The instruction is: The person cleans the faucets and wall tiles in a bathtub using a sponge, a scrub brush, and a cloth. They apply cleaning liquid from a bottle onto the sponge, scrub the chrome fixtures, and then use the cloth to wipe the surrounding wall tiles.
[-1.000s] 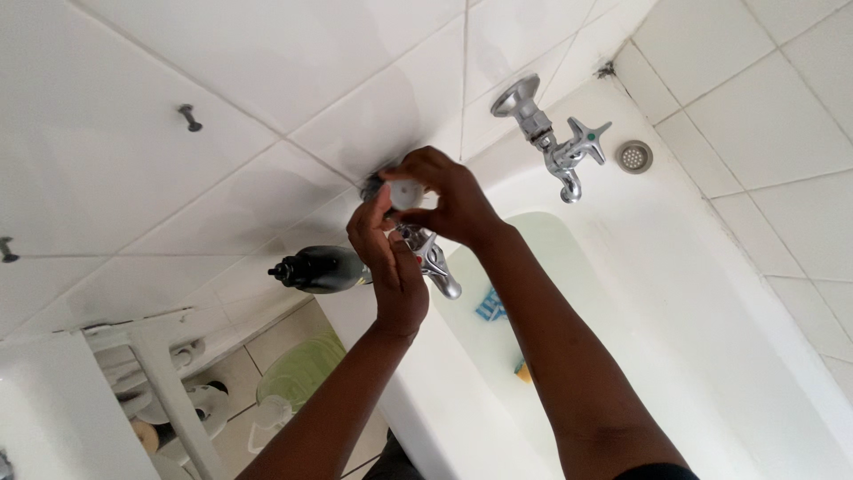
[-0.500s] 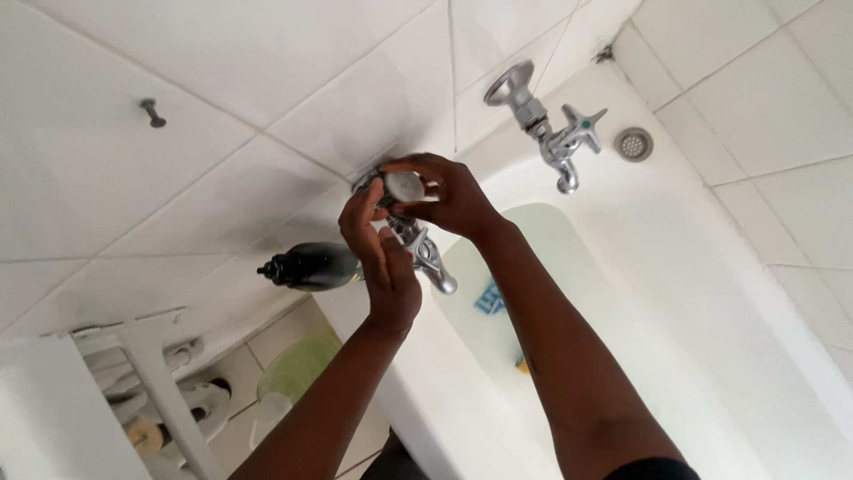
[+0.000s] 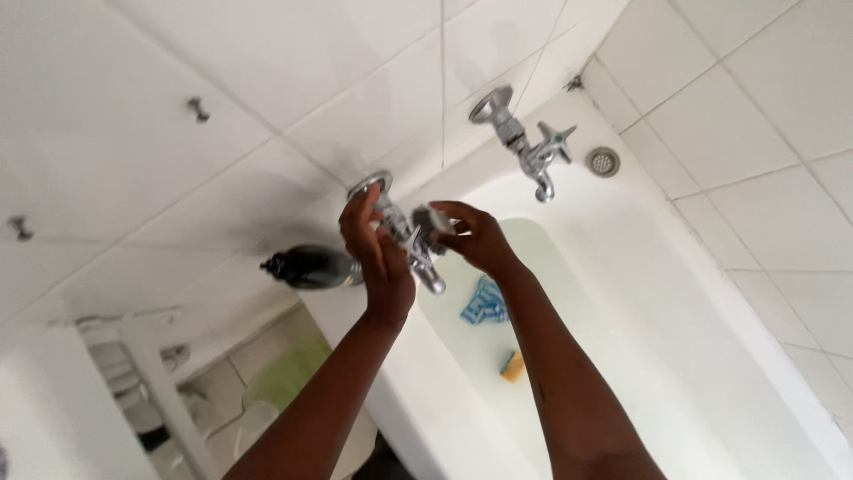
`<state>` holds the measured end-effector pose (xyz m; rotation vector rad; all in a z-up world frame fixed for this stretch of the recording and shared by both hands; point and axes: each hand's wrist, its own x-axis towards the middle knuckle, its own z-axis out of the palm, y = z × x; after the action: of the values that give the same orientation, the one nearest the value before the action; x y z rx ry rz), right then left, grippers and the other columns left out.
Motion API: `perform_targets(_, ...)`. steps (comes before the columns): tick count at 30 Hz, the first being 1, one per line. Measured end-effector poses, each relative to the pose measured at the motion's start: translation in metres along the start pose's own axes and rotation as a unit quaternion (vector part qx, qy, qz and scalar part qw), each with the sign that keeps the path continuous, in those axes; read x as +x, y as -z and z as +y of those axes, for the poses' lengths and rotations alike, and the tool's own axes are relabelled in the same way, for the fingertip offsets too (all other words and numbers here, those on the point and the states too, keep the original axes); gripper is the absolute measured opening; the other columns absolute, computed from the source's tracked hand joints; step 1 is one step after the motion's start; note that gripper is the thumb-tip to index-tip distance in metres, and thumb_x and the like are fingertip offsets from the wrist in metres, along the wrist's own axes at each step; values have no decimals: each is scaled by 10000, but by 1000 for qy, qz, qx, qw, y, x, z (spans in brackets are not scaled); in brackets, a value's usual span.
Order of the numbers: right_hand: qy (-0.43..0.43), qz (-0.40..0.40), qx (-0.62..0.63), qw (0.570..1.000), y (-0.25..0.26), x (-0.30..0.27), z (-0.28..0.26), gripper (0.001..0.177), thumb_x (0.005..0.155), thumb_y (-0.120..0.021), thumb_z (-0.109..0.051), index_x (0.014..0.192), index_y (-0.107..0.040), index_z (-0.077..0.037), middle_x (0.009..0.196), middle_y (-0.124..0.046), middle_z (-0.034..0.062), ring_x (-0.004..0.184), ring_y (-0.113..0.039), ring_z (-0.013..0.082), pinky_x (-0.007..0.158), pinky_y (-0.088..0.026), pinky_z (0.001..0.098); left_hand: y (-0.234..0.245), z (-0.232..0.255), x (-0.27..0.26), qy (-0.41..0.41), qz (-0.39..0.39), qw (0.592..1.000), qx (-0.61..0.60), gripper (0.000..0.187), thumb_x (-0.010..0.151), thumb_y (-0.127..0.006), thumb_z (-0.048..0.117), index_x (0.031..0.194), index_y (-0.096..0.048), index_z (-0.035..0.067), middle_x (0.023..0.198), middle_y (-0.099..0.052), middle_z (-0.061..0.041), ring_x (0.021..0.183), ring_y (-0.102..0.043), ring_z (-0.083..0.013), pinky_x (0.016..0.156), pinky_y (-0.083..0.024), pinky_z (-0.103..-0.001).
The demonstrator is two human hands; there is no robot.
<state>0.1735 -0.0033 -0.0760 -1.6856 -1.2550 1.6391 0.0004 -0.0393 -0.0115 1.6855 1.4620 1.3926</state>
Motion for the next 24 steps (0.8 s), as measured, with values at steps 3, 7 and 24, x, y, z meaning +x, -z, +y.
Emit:
perform_targets(3,100,100,222,965,-20,-28,32,528,944,-695,-126,1448,-545,-83,1239,-652,152,1068,-686,233,906,-618,388,-2,-2,-5,2,14,1000,-26,489,1127,-292,245,1568,-364,46,1561,-370,-173,1396,-407,-256,1195,-388,-428)
perform_targets(7,61,167,447,877,-47,-86,67,507,959,-634,-87,1404,-390,-91,1251,-624,148,1131,-674,257,988,-611,417,-4,-22,-57,162,52,979,-114,504,1113,-346,405,1445,-411,31,1428,-388,-158,1214,-444,-250,1054,-414,-430)
perform_targets(24,129,202,-19,971,-116,-159,74,494,780,-835,-31,1171,-541,-92,1252,-555,76,1275,-484,269,1084,-389,419,12,-49,-167,463,-92,620,-627,604,944,-772,467,1343,-479,120,1274,-634,-75,1189,-615,-201,1126,-475,-450)
